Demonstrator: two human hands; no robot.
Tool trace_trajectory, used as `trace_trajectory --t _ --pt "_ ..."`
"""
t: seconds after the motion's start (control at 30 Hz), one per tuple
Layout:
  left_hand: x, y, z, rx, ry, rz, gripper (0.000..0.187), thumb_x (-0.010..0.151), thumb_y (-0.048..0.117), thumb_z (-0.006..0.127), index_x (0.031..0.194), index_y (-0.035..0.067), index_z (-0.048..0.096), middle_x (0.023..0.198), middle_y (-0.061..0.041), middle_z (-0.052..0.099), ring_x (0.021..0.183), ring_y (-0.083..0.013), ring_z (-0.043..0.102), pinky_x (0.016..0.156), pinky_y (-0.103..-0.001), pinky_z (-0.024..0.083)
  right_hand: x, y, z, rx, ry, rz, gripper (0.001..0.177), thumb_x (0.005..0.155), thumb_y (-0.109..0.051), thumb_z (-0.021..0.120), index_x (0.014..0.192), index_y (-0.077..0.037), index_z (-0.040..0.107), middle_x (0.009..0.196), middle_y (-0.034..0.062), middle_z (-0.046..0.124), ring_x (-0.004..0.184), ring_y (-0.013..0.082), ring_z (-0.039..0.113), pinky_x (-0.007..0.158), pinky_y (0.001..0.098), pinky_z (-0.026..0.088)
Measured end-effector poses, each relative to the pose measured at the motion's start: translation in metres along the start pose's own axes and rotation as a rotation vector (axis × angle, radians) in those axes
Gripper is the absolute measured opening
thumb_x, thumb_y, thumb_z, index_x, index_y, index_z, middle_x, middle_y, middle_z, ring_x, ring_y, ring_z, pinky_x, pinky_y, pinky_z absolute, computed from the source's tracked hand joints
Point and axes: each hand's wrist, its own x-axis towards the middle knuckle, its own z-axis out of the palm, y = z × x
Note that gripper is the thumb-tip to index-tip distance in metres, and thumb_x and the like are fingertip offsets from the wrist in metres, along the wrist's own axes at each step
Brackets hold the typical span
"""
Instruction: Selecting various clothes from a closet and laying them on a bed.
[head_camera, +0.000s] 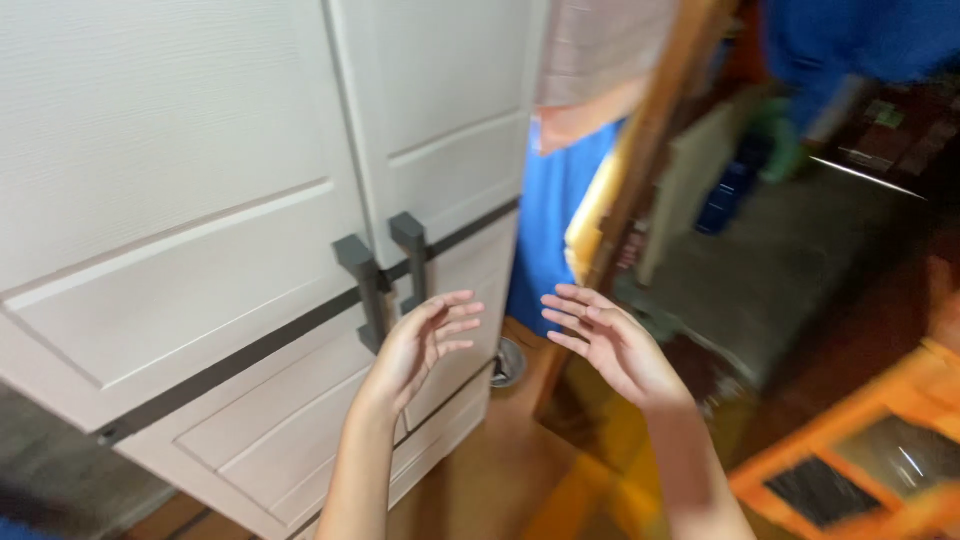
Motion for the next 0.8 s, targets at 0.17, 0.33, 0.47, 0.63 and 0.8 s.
trace_trajectory --t 0.17,0.33,0.47,0.63,0.8 --pt "0.007 0.000 -0.028 0.000 0.247 0.098 0.046 0.101 0.032 0.047 0.131 0.001 0.062 0.123 -0.013 0.071 0.112 -0.0221 0.066 0.094 -0.039 0.053 0.082 0.025 -0.013 0.045 -0.133 0.122 0.055 0.094 -0.021 0.054 0.144 0.003 0.047 0.145 0.0225 0.055 0.136 0.0321 0.052 0.112 0.0495 0.042" --pt "0.013 0.008 -0.078 0.001 0.477 0.349 0.038 0.103 0.025 0.050 0.125 -0.001 0.065 0.110 -0.014 0.071 0.103 -0.0234 0.067 0.089 -0.037 0.054 0.146 0.060 0.010 0.104 -0.326 0.172 0.052 0.097 -0.019 0.051 0.145 0.002 0.046 0.146 0.0224 0.054 0.137 0.0313 0.050 0.113 0.0482 0.041" --pt "0.016 0.019 -0.102 0.180 0.716 0.361 0.030 0.098 0.021 0.054 0.118 0.001 0.065 0.107 -0.009 0.072 0.101 -0.0172 0.066 0.085 -0.032 0.052 0.185 0.086 0.047 0.103 -0.399 0.244 0.049 0.100 -0.016 0.047 0.144 0.004 0.045 0.146 0.0204 0.055 0.139 0.0286 0.050 0.114 0.0441 0.041" --pt "0.029 -0.010 -0.138 0.409 0.823 0.401 0.028 0.098 0.021 0.063 0.118 0.002 0.062 0.105 -0.007 0.066 0.099 -0.0133 0.063 0.087 -0.029 0.050 0.218 0.124 0.085 0.032 -0.420 0.240 0.048 0.102 -0.014 0.048 0.145 0.006 0.046 0.142 0.0183 0.058 0.136 0.0237 0.054 0.117 0.0368 0.041" --pt "0.033 -0.018 -0.128 0.478 0.875 0.368 0.036 0.099 0.027 0.066 0.122 0.000 0.061 0.101 -0.010 0.069 0.094 -0.0135 0.062 0.086 -0.027 0.049 0.237 0.151 0.099 0.005 -0.385 0.260 0.047 0.102 -0.011 0.054 0.144 0.008 0.048 0.131 0.0161 0.067 0.124 0.0200 0.063 0.114 0.0338 0.046"
